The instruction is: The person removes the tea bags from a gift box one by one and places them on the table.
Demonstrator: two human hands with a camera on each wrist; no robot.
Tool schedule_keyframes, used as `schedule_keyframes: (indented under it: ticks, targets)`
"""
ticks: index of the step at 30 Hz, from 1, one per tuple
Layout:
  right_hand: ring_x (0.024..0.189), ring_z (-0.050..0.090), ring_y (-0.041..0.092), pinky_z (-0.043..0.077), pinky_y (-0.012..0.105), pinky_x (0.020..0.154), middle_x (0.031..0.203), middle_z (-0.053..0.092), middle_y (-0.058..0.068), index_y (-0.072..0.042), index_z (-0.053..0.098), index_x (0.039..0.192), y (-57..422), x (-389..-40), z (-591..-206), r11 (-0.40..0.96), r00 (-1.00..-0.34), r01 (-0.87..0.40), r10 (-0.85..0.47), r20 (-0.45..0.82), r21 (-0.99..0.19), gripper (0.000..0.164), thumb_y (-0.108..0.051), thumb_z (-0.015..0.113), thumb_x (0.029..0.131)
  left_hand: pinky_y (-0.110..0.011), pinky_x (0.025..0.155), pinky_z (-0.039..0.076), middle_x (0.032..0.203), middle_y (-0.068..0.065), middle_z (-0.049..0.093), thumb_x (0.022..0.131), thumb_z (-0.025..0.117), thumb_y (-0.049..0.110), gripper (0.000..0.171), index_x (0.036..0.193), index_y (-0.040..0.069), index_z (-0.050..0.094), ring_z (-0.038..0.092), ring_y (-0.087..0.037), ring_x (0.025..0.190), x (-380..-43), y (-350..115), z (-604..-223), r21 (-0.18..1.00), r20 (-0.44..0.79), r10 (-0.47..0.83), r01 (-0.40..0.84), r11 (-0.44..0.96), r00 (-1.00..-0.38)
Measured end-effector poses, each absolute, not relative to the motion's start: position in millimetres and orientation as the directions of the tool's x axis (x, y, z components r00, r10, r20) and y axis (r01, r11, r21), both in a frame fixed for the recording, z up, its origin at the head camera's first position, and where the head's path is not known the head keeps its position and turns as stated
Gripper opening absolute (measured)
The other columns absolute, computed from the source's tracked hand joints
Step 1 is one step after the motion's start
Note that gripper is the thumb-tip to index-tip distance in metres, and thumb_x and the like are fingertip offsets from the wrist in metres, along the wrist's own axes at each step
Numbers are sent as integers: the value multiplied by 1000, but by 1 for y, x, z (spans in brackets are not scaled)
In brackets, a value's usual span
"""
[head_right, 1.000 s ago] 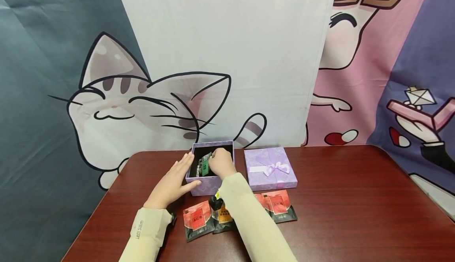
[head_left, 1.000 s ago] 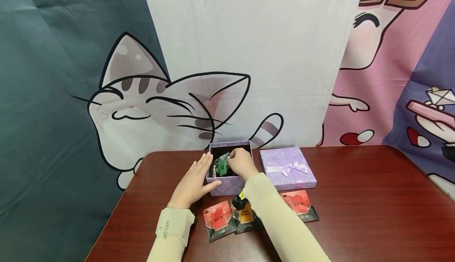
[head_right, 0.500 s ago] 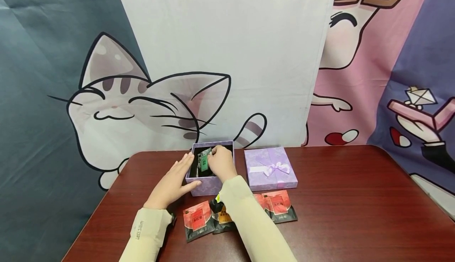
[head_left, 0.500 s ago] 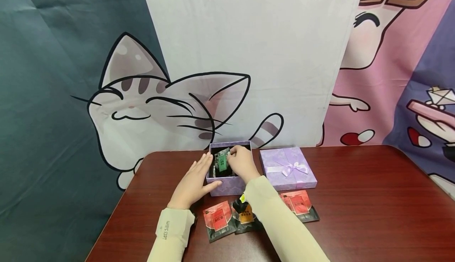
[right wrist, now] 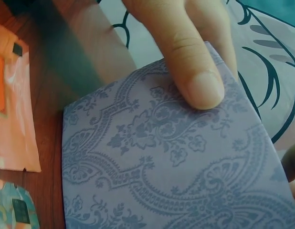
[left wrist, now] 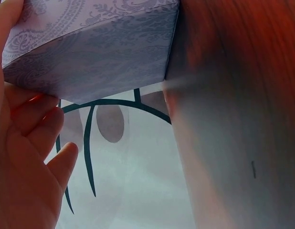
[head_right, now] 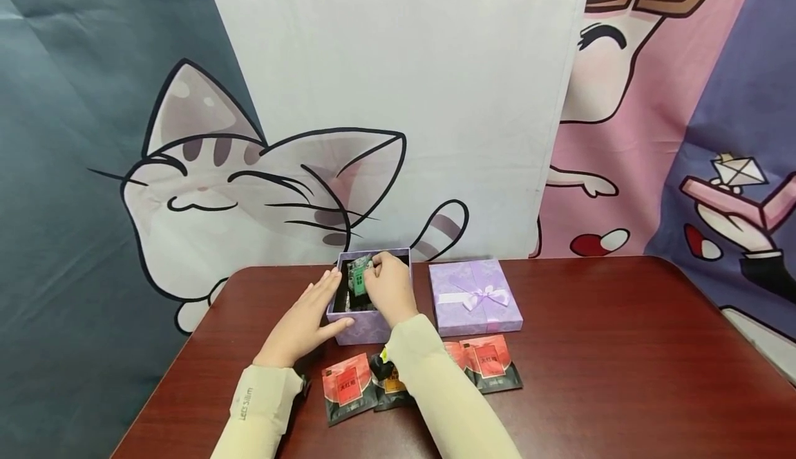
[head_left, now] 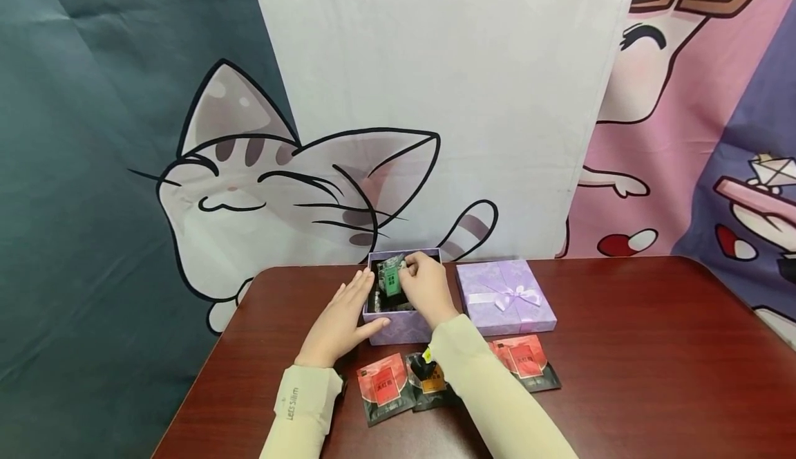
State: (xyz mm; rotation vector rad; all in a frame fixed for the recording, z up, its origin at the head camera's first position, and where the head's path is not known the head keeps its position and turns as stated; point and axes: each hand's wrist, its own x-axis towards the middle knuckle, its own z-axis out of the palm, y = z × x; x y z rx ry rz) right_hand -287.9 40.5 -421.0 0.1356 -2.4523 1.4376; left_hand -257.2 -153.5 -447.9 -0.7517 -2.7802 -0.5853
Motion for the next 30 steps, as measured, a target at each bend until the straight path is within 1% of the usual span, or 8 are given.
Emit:
schedule_keyframes:
  ticks: [7,10,14,17,20,24,27,30]
  targets:
    - [73,62,16,53,32,68,85,69,5,-2,73,111,46,-280,-423,457,-862,-368,159,481,-810,26,-7,60,88,-51,123,20,164,-14,29,92,69,51,90,157,1,33,24,-29,153,-257,-152,-449,313,295,448,528,789,-844]
    - [74,63,16,53,28,67,85,70,7,-1,73,110,51,-275,-420,390,-847,-396,195,495,-831,25,-4,60,89,-52,122,21,163,-16,31,92,70,51,90,157,-1,34,25,-31,152,-258,-151,-449,310,302,455,538,784,-837]
    - [72,61,10,50,21,63,88,71,9,-1,71,112,63,-264,-415,275,-864,-403,200,462,-873,22,-3,62,92,-52,123,21,164,-16,30,92,70,52,91,157,0,33,24,-30,153,-258,-152,-448,323,290,445,525,788,-847]
    - [67,57,5,46,18,59,88,70,10,2,70,112,75,-254,-411,171,-878,-406,198,435,-897,19,-2,64,93,-50,123,19,165,-14,28,92,69,54,92,158,1,32,23,-29,153,-258,-154,-446,324,279,435,510,796,-856]
    - [64,55,3,46,17,58,86,68,6,7,68,111,90,-244,-408,69,-899,-382,203,388,-922,19,2,65,94,-50,123,19,165,-13,28,92,69,53,92,158,2,31,22,-28,153,-258,-155,-446,319,285,434,511,798,-855]
    - [71,59,3,52,18,65,85,66,-4,10,64,116,113,-231,-406,-17,-942,-286,187,278,-958,22,3,63,96,-50,123,19,165,-13,27,92,70,52,92,158,2,31,23,-29,153,-259,-156,-447,317,296,441,523,791,-847]
    - [78,63,4,57,22,72,86,66,-6,12,60,121,132,-221,-407,-38,-964,-223,159,214,-974,25,2,61,98,-50,123,20,165,-14,28,92,70,52,92,158,1,31,24,-30,153,-259,-155,-447,321,298,444,527,787,-845]
    - [81,64,5,59,24,75,88,67,-6,11,59,121,153,-212,-409,-33,-973,-190,141,184,-981,25,-1,61,99,-51,122,21,164,-15,29,92,70,52,92,157,0,32,25,-31,152,-259,-154,-449,320,305,445,531,785,-842]
